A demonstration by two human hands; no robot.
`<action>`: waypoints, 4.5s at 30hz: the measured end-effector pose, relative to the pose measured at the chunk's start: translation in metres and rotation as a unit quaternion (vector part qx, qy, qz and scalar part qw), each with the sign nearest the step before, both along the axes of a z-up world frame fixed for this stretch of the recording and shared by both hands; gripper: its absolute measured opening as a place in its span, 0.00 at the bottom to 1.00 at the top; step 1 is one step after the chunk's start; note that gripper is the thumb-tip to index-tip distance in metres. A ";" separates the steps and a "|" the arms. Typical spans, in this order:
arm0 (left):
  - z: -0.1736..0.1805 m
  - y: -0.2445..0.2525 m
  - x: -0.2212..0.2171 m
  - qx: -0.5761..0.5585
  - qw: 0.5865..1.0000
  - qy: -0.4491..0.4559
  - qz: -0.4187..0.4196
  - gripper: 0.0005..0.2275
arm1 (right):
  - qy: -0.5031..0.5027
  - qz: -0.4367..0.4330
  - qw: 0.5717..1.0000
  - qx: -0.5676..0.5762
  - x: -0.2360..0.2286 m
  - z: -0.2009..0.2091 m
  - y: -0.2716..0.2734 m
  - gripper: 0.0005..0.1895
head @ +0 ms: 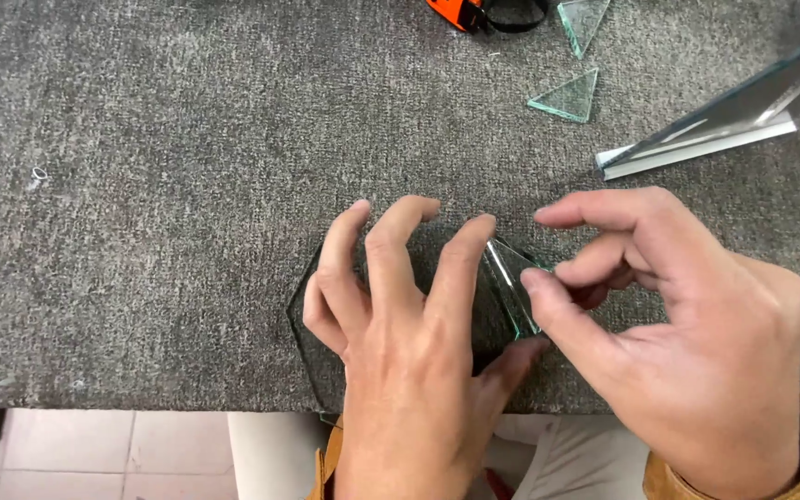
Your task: Applying adhesive to a small glass piece and attaching it to a larger glass plate using a speed square for alignment.
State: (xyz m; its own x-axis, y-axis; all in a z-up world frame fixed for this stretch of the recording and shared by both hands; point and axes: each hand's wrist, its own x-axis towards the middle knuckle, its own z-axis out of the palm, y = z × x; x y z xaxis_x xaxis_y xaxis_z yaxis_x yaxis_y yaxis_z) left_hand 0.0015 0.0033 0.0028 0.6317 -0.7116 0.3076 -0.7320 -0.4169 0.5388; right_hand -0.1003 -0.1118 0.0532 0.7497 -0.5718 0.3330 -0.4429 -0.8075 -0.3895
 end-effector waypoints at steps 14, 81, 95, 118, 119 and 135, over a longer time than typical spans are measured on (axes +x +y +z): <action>0.000 0.005 0.004 -0.026 0.999 0.032 -0.005 0.28 | 0.004 0.020 1.000 -0.023 0.000 -0.008 0.002 0.13; 0.002 -0.007 0.026 0.087 0.992 -0.054 -0.072 0.36 | -0.065 0.498 0.826 0.254 0.026 -0.047 -0.115 0.06; 0.002 -0.002 0.027 0.097 0.993 -0.042 -0.059 0.41 | -0.053 0.518 0.823 0.228 0.028 -0.046 -0.115 0.06; 0.000 -0.003 0.026 0.062 0.993 -0.064 -0.074 0.33 | -0.012 0.524 0.823 0.217 0.029 -0.047 -0.115 0.06; 0.000 -0.003 0.026 0.061 0.993 -0.063 -0.074 0.33 | -0.012 0.524 0.823 0.217 0.030 -0.048 -0.115 0.06; -0.001 -0.003 0.026 0.063 0.993 -0.063 -0.071 0.32 | -0.004 0.525 0.824 0.215 0.030 -0.048 -0.114 0.08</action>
